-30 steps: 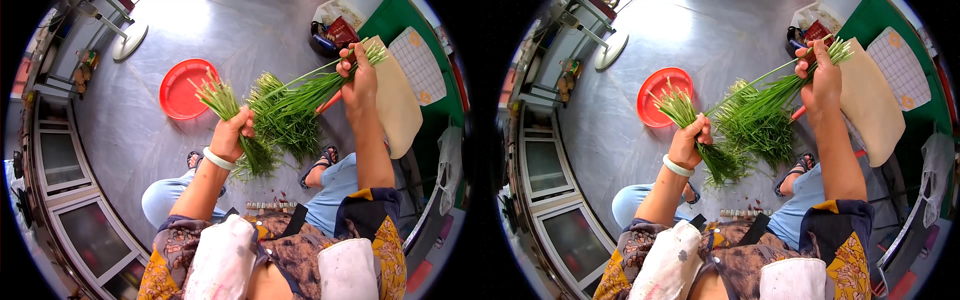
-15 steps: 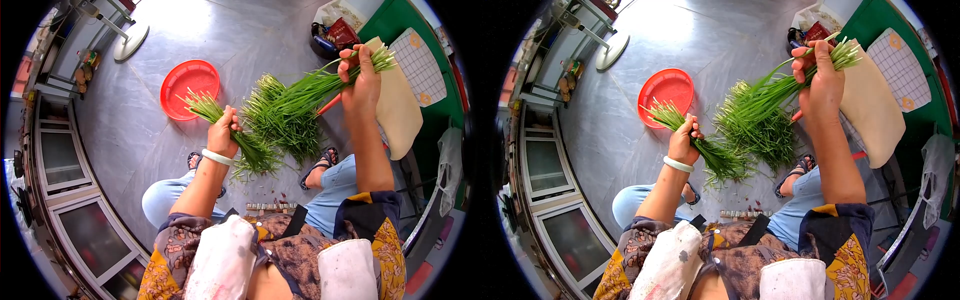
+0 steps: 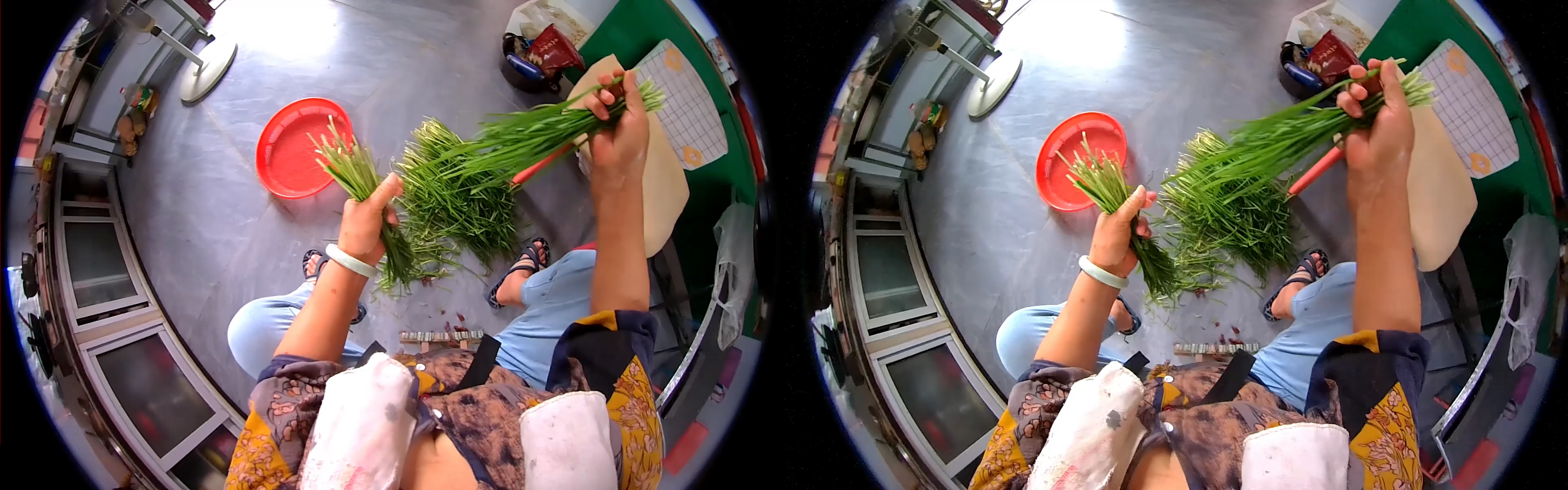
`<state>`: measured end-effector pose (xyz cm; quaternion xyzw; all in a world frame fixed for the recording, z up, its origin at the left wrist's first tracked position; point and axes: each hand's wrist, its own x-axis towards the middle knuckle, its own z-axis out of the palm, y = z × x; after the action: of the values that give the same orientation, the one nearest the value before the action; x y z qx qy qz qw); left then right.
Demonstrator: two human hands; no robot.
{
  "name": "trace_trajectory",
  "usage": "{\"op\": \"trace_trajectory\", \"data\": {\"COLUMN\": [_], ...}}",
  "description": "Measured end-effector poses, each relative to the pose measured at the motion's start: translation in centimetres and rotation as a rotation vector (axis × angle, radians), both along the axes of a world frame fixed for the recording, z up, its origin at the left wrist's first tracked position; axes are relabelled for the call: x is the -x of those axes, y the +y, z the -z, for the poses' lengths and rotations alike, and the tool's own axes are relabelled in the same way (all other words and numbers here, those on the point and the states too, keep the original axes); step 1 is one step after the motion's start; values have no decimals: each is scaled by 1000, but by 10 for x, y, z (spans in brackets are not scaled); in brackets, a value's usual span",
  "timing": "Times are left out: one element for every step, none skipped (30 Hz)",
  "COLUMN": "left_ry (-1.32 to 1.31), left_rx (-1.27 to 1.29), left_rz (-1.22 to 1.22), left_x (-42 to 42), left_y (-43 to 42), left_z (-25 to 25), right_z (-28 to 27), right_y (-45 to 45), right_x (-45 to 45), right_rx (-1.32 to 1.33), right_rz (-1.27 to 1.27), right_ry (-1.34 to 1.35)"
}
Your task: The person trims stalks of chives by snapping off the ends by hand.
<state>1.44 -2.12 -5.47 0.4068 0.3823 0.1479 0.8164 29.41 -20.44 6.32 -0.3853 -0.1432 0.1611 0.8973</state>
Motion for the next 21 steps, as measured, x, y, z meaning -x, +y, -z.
{"op": "trace_trajectory", "data": {"left_ry": [0,-7,-49,-98,-147,-179,-210,-242,-266,-291,-314,-303,-314,-325,-336,-333,-331,-330,-328,-333,-335], "left_rx": [24,43,73,104,137,164,193,221,239,256,273,285,294,303,312,310,304,298,291,290,288], "left_rz": [-2,26,54,80,108,136,164,192,226,261,295,311,322,333,343,351,365,379,395,406,419], "left_x": [1,1,2,3,3,3,4,5,5,5,6,5,5,5,5,4,4,4,4,3,4], "left_y": [-1,-1,-1,-2,-2,-2,-2,-2,-2,-3,-3,-4,-5,-6,-7,-8,-9,-10,-11,-12,-13], "left_z": [-3,-5,-5,-9,-12,-14,-15,-17,-19,-22,-25,-28,-28,-28,-29,-32,-31,-29,-28,-28,-29], "right_z": [-1,-6,-7,-8,-8,-5,-2,-2,-3,-3,-4,-5,-4,0,5,9,13,16,19,22,23], "right_y": [-1,3,7,9,11,15,20,23,25,28,31,34,37,40,42,43,45,47,49,52,54], "right_x": [1,10,15,19,24,31,38,45,53,61,69,77,84,90,95,99,101,104,107,114,116], "right_rx": [50,95,196,300,407,479,517,551,584,607,629,650,623,595,567,545,581,618,655,648,660], "right_rz": [21,0,-56,-109,-161,-207,-276,-345,-415,-455,-496,-537,-576,-616,-656,-706,-723,-739,-753,-736,-751], "right_ry": [-15,-30,-58,-88,-119,-138,-158,-202,-247,-262,-276,-291,-287,-284,-280,-254,-278,-302,-325,-289,-275]}}
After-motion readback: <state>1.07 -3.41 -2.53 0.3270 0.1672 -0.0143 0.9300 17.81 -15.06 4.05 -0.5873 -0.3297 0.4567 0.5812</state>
